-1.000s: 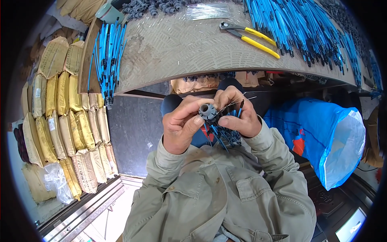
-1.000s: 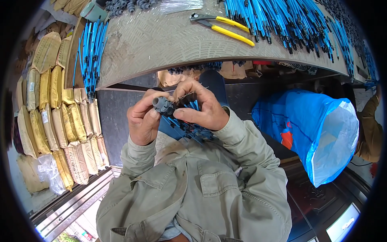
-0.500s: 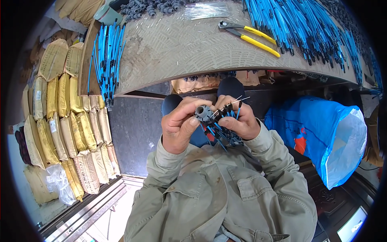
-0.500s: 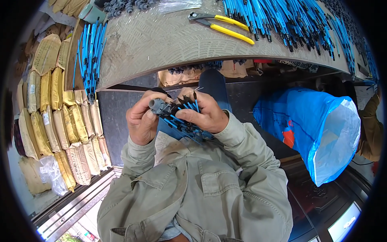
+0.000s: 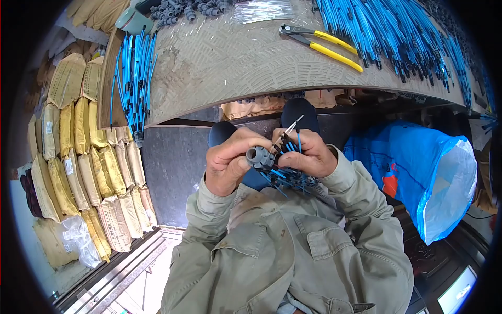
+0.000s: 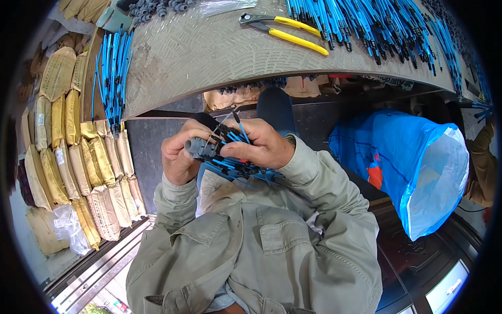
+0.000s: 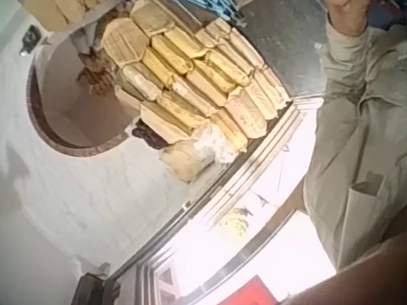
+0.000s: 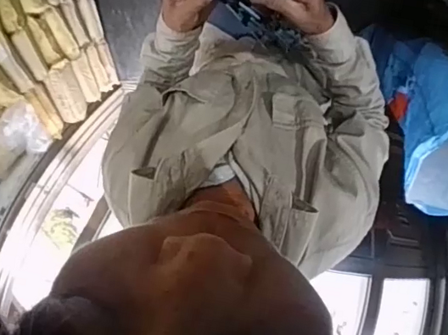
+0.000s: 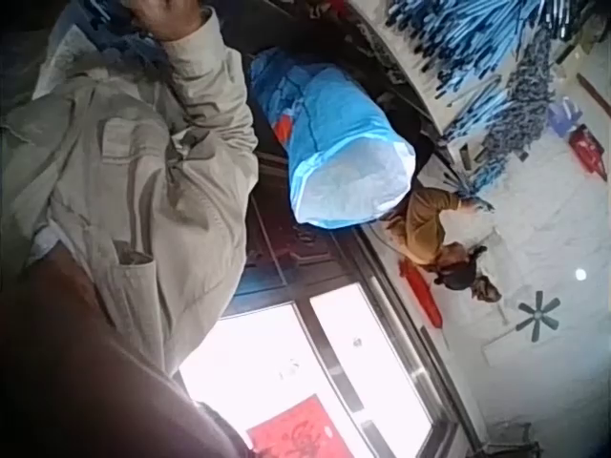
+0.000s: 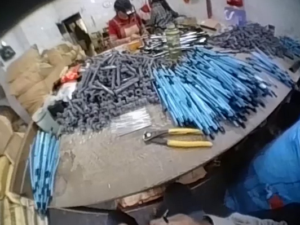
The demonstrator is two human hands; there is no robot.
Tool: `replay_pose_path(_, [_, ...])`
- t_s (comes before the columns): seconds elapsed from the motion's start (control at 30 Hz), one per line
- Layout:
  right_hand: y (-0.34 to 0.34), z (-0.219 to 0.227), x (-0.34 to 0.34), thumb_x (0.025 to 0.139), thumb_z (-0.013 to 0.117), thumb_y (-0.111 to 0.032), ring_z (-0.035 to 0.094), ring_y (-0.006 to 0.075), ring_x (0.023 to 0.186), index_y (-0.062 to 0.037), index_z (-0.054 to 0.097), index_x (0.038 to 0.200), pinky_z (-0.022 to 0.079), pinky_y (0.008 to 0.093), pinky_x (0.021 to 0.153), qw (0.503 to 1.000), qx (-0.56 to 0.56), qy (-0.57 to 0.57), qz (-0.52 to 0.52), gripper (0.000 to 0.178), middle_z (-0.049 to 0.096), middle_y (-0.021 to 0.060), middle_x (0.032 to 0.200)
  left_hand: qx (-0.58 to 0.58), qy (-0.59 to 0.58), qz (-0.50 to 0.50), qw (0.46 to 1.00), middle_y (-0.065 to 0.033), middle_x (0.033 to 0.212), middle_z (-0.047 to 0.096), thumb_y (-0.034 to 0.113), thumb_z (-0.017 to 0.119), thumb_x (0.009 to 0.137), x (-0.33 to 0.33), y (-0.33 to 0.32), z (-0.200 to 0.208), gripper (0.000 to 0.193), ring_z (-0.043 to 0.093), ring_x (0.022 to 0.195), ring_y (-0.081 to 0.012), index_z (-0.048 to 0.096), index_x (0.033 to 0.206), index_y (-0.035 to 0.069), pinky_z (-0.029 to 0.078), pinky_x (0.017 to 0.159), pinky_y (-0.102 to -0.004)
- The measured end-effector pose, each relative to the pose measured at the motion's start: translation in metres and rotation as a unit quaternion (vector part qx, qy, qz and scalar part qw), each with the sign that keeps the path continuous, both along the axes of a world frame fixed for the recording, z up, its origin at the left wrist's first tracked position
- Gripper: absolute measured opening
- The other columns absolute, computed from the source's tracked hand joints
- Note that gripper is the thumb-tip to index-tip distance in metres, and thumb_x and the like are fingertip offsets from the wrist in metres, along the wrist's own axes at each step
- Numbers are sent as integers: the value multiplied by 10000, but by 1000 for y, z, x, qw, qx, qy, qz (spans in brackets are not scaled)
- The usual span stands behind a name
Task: The person trims an umbrella frame component using pliers, gathers blue ribs from the table, threads a wire through the ends of the ribs, and secures the ribs around a plastic hub by hand.
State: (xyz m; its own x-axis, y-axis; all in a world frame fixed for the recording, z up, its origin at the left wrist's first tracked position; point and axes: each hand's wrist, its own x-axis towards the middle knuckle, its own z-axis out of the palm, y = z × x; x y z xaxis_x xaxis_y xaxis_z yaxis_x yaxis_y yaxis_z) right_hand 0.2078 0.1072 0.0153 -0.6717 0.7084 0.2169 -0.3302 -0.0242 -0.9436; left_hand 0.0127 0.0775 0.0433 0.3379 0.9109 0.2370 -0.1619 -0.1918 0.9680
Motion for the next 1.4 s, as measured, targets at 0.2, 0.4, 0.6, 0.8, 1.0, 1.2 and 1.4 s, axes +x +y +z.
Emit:
replay_pose_path(0.2, [0, -1, -5, 792, 660, -186, 451, 81, 726, -19, 551, 881, 361, 237, 646, 993, -75, 92, 7, 219, 510, 9, 826, -17, 19, -14, 1000, -121, 909, 590, 338, 558, 866, 1, -2, 7, 430, 527, 848, -177, 612, 979, -73, 411, 762, -282])
replay_pose_path(0.4, [-2, 13, -4, 705, 725, -262, 436, 126, 737, -38, 498, 811, 343, 258, 673, 993, -102, 52, 20, 336, 492, 36, 789, -47, -2, 4, 999, -159, 862, 606, 309, 619, 826, 5, -5, 13, 401, 553, 813, -198, 621, 888, -88, 437, 739, -290])
replay_pose_path(0.6, [-5, 14, 2, 680, 749, -220, 447, 134, 721, -31, 507, 767, 356, 271, 668, 995, -92, 37, 24, 319, 498, 37, 753, -137, -165, 22, 976, -177, 869, 621, 211, 656, 805, 15, -14, 15, 284, 596, 814, -211, 621, 841, -69, 470, 770, -308])
replay_pose_path(0.8, [-9, 13, 1, 717, 748, -199, 474, 113, 751, -10, 564, 795, 370, 263, 664, 995, -75, 60, 14, 275, 547, 42, 795, -96, -100, 23, 990, -174, 874, 639, 222, 679, 790, 9, -15, 14, 275, 613, 761, -237, 644, 844, -46, 473, 748, -338])
replay_pose_path(1.0, [-3, 8, 3, 665, 777, -246, 531, 174, 817, -10, 573, 769, 405, 308, 711, 993, -94, 19, 73, 329, 588, 79, 831, 45, -41, -43, 997, -127, 882, 650, 281, 678, 787, 0, 9, 2, 313, 583, 879, -249, 670, 861, -24, 418, 804, -368])
replay_pose_path(1.2, [2, 37, 13, 662, 777, -199, 551, 165, 809, -10, 574, 759, 417, 286, 712, 988, -59, -68, 127, 294, 596, 82, 865, 170, -64, -198, 963, -109, 1015, 640, 285, 662, 786, -4, 31, 1, 356, 520, 1041, -243, 652, 994, -3, 344, 929, -389])
replay_pose_path(1.4, [-16, 58, 14, 655, 768, -115, 592, 213, 821, -18, 543, 730, 456, 277, 709, 944, 185, -24, -272, 256, 597, 147, 928, 104, 81, -17, 991, -106, 1155, 584, 270, 670, 775, 23, 18, 52, 453, 479, 1131, -260, 584, 1143, 21, 311, 982, -398])
